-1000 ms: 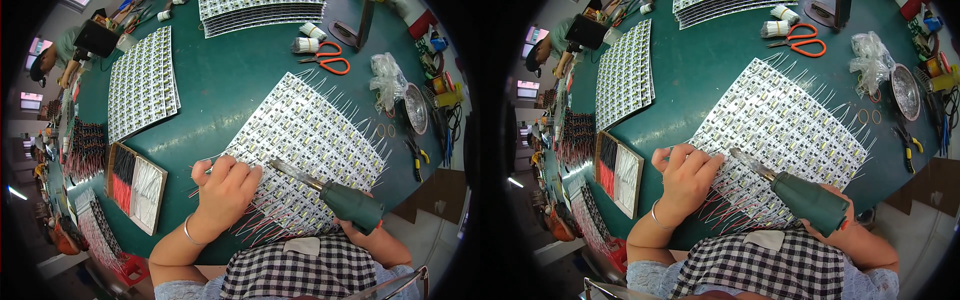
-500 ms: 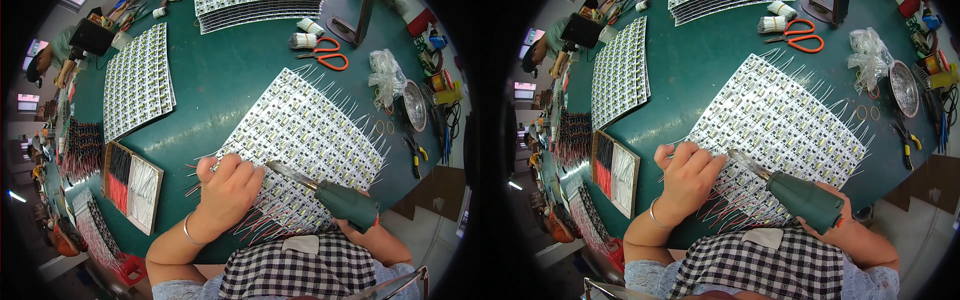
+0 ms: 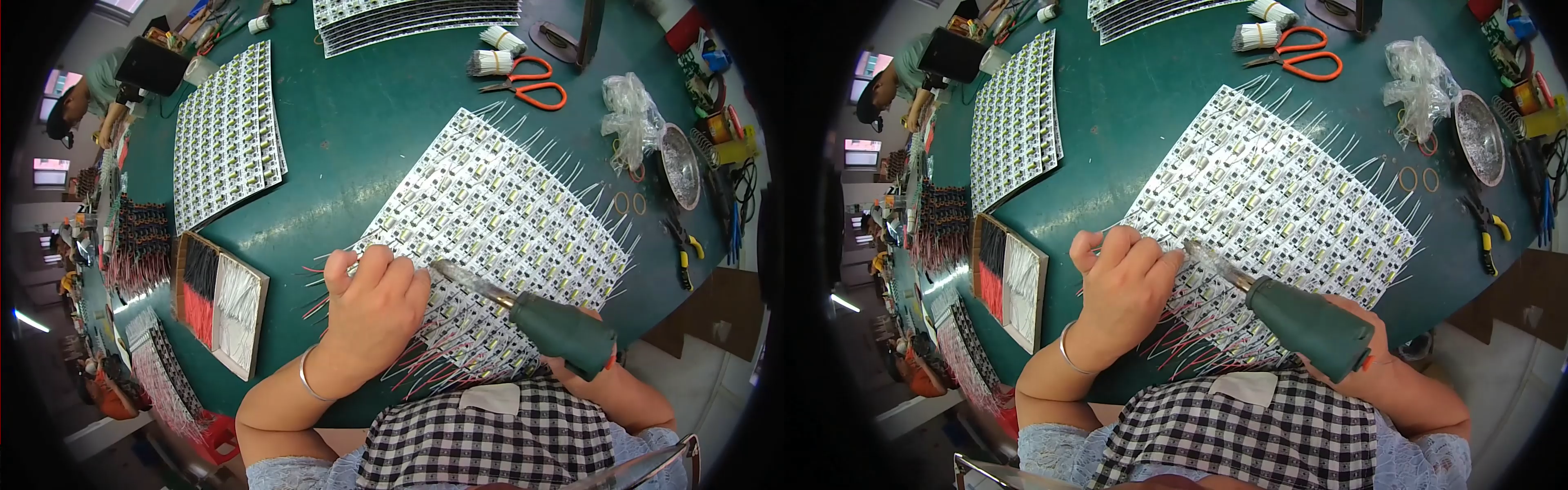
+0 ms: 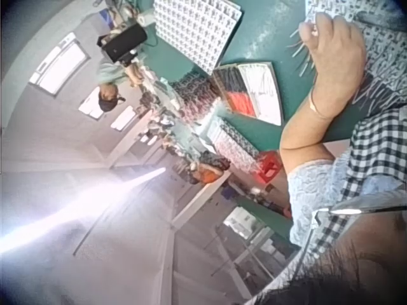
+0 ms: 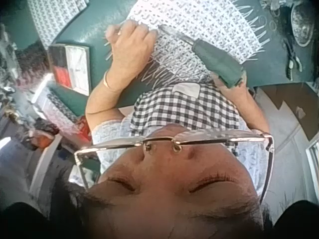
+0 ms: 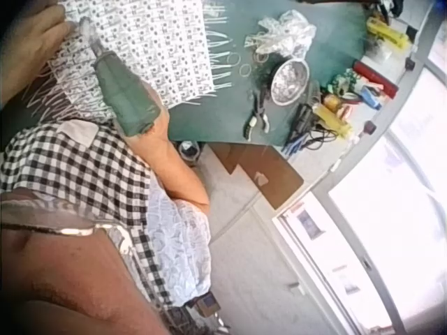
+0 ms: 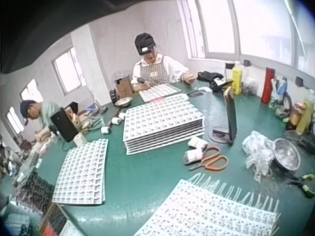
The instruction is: The person solders wires onto an LED circuit board panel using a handheld soldering iron, picking wires from a container and attaching them to the board.
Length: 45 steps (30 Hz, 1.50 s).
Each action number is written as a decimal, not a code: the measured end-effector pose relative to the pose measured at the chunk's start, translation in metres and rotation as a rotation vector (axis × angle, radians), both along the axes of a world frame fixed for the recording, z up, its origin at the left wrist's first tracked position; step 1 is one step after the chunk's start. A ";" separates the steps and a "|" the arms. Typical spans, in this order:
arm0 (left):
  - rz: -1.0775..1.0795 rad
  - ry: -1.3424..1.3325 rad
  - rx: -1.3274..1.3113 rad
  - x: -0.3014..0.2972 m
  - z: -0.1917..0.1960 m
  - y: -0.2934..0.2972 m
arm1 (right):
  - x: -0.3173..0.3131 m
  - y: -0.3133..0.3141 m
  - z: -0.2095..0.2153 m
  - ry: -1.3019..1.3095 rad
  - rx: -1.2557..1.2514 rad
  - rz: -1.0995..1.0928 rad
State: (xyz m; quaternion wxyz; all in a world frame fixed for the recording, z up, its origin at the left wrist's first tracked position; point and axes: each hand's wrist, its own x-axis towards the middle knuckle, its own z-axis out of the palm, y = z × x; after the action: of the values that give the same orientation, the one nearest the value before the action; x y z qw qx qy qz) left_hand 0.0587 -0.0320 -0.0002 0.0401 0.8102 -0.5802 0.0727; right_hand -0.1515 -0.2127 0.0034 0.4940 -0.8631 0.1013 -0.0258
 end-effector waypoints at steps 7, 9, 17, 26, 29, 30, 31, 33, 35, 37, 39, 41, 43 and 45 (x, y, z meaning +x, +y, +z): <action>0.016 -0.027 0.050 -0.004 0.004 -0.002 | -0.002 -0.010 -0.001 -0.079 0.155 -0.052; 0.019 -0.033 0.050 -0.005 0.006 -0.003 | -0.011 -0.009 -0.006 -0.014 0.237 -0.102; 0.073 -0.048 -0.188 -0.013 0.018 0.005 | -0.026 -0.015 -0.003 0.087 0.426 -0.180; 0.035 0.062 -0.207 -0.024 -0.013 0.007 | -0.034 -0.005 -0.015 0.001 0.076 -0.063; 0.031 0.077 -0.201 -0.022 -0.016 0.006 | -0.022 -0.003 -0.007 -0.037 0.025 -0.039; 0.026 0.083 -0.202 -0.022 -0.017 0.006 | -0.019 -0.005 -0.004 -0.051 -0.025 0.019; 0.028 0.084 -0.204 -0.021 -0.018 0.006 | -0.017 -0.006 -0.002 -0.067 -0.074 0.077; 0.024 0.090 -0.211 -0.021 -0.018 0.006 | -0.017 -0.005 -0.003 -0.091 -0.113 0.081; 0.026 0.092 -0.211 -0.021 -0.018 0.006 | -0.016 -0.005 -0.004 -0.116 -0.152 0.085; 0.027 0.092 -0.211 -0.021 -0.018 0.006 | -0.015 -0.005 -0.006 -0.094 -0.118 0.095; 0.025 0.100 -0.201 -0.020 -0.017 0.005 | -0.013 -0.006 -0.005 -0.111 -0.105 0.095; 0.024 0.106 -0.199 -0.020 -0.017 0.006 | -0.014 -0.004 -0.005 -0.129 -0.092 0.094; 0.020 0.113 -0.197 -0.019 -0.017 0.006 | -0.020 0.001 -0.007 -0.060 0.056 -0.035; 0.015 0.118 -0.207 -0.018 -0.016 0.006 | -0.022 0.000 -0.006 -0.054 -0.018 -0.012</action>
State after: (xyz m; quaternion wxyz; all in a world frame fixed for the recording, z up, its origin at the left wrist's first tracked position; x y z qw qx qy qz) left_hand 0.0403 -0.0264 -0.0158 0.1570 0.8091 -0.5600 0.0846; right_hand -0.1735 -0.2129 -0.0030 0.4885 -0.8660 0.0927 -0.0529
